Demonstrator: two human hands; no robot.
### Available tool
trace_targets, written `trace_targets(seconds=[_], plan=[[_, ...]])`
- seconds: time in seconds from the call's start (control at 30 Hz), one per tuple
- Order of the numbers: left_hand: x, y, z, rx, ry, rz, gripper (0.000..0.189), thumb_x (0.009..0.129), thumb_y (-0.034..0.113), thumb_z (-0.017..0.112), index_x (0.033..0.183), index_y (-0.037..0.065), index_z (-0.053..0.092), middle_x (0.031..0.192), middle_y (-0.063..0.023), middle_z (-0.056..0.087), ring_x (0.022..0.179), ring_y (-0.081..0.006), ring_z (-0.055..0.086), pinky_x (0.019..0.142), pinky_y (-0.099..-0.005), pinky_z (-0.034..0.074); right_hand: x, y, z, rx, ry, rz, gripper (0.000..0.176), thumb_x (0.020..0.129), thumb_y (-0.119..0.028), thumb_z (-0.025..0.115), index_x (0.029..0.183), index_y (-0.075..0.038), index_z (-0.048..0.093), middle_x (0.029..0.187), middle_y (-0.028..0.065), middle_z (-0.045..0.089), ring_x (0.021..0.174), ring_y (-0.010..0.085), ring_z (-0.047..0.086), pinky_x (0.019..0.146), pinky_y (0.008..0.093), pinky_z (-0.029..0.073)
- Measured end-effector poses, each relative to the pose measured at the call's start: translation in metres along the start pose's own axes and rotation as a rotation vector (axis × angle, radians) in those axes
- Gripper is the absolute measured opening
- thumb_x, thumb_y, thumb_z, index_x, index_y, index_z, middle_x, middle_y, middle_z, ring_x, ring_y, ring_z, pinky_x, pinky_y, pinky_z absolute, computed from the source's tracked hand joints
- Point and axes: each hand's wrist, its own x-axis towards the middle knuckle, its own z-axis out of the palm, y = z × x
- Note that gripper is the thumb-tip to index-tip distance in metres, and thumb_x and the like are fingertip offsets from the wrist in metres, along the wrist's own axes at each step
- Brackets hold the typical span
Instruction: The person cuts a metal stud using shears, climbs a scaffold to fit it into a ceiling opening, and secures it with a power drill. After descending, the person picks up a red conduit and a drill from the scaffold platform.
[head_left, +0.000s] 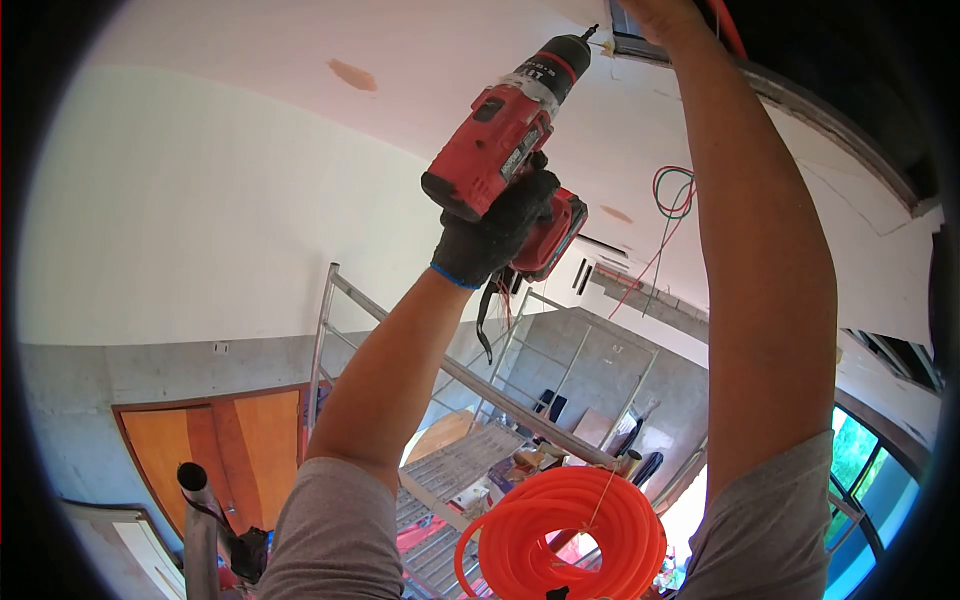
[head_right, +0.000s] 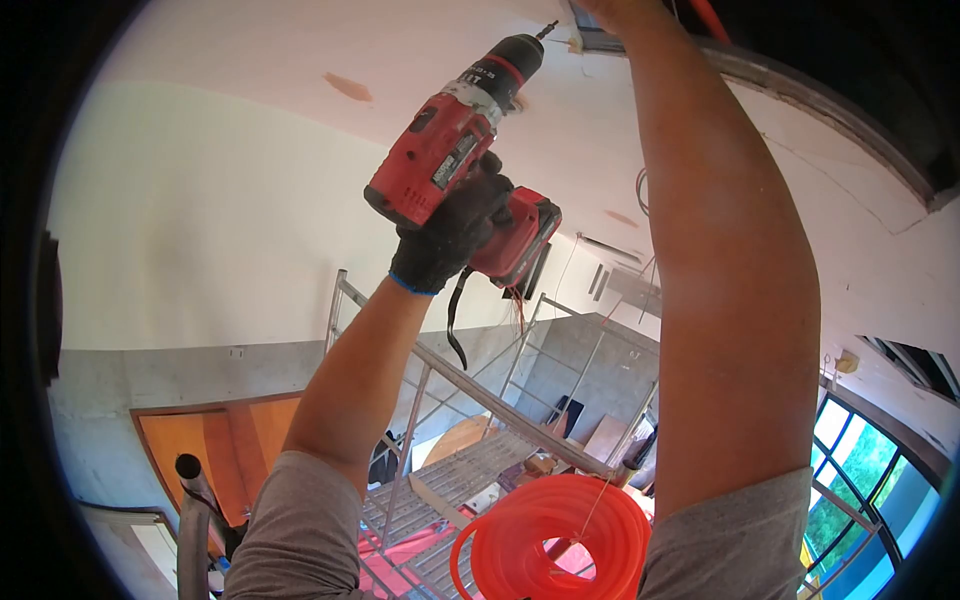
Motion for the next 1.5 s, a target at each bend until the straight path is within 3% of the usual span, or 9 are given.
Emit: trace_targets(seconds=[0.4, 0.83, 1.0, 1.13, 1.23, 1.33, 1.5], plan=[[-0.001, 0.004, 0.002, -0.034, 0.019, -0.049, 0.030, 0.088, 0.002, 0.071, 0.114, 0.008, 0.058, 0.099, -0.0017, 0.060, 0.083, -0.0121, 0.065, 0.069, -0.0333, 0.057, 0.003, 0.002, 0.001, 0.091, -0.030, -0.017, 0.090, 0.064, -0.044, 0.089, 0.122, 0.016, 0.056, 0.116, 0.0248, 0.065, 0.104, 0.0299, 0.066, 0.089, 0.0371, 0.051], [-0.001, 0.001, 0.003, 0.020, 0.010, 0.052, 0.023, 0.089, 0.000, 0.068, 0.109, 0.007, 0.058, 0.095, -0.0025, 0.059, 0.078, -0.0123, 0.063, 0.064, -0.0318, 0.056, 0.004, 0.009, 0.004, 0.136, -0.009, -0.075, 0.090, 0.064, -0.043, 0.089, 0.122, 0.017, 0.056, 0.114, 0.0252, 0.066, 0.101, 0.0288, 0.067, 0.086, 0.0359, 0.052], [0.008, -0.010, -0.002, -0.069, -0.024, -0.070, 0.023, 0.089, 0.000, 0.068, 0.108, 0.006, 0.059, 0.095, -0.0028, 0.060, 0.079, -0.0140, 0.064, 0.062, -0.0322, 0.055, 0.003, 0.008, 0.002, 0.113, -0.021, -0.067, 0.090, 0.064, -0.044, 0.089, 0.121, 0.017, 0.057, 0.112, 0.0247, 0.067, 0.099, 0.0291, 0.068, 0.085, 0.0367, 0.053], [0.003, 0.001, 0.009, -0.083, 0.010, -0.005, 0.027, 0.087, -0.002, 0.068, 0.112, 0.005, 0.059, 0.098, -0.0045, 0.062, 0.081, -0.0149, 0.065, 0.065, -0.0326, 0.055, 0.005, 0.006, 0.003, 0.037, 0.004, -0.055, 0.088, 0.064, -0.046, 0.089, 0.120, 0.016, 0.059, 0.110, 0.0240, 0.068, 0.099, 0.0301, 0.068, 0.085, 0.0367, 0.053], [0.003, 0.006, 0.018, -0.044, 0.046, -0.041, 0.028, 0.086, 0.002, 0.071, 0.112, 0.005, 0.059, 0.095, -0.0052, 0.063, 0.078, -0.0146, 0.065, 0.066, -0.0321, 0.056, 0.014, 0.009, 0.009, -0.067, 0.070, -0.030, 0.089, 0.064, -0.046, 0.089, 0.122, 0.016, 0.059, 0.114, 0.0255, 0.067, 0.104, 0.0316, 0.067, 0.088, 0.0374, 0.053], [0.002, -0.004, 0.020, 0.019, 0.056, 0.004, 0.026, 0.086, 0.011, 0.074, 0.107, 0.005, 0.060, 0.087, -0.0048, 0.064, 0.072, -0.0149, 0.066, 0.065, -0.0318, 0.056, 0.003, 0.000, -0.010, 0.074, -0.165, -0.041, 0.096, 0.064, -0.048, 0.089, 0.126, 0.016, 0.055, 0.122, 0.0278, 0.063, 0.112, 0.0328, 0.065, 0.093, 0.0385, 0.051], [-0.010, -0.001, 0.027, -0.003, 0.068, 0.037, 0.026, 0.086, 0.013, 0.075, 0.105, 0.005, 0.060, 0.085, -0.0046, 0.064, 0.072, -0.0152, 0.066, 0.066, -0.0333, 0.057, 0.015, 0.013, 0.004, 0.008, -0.017, -0.011, 0.099, 0.065, -0.049, 0.088, 0.130, 0.016, 0.052, 0.128, 0.0287, 0.060, 0.117, 0.0329, 0.062, 0.096, 0.0394, 0.049]])
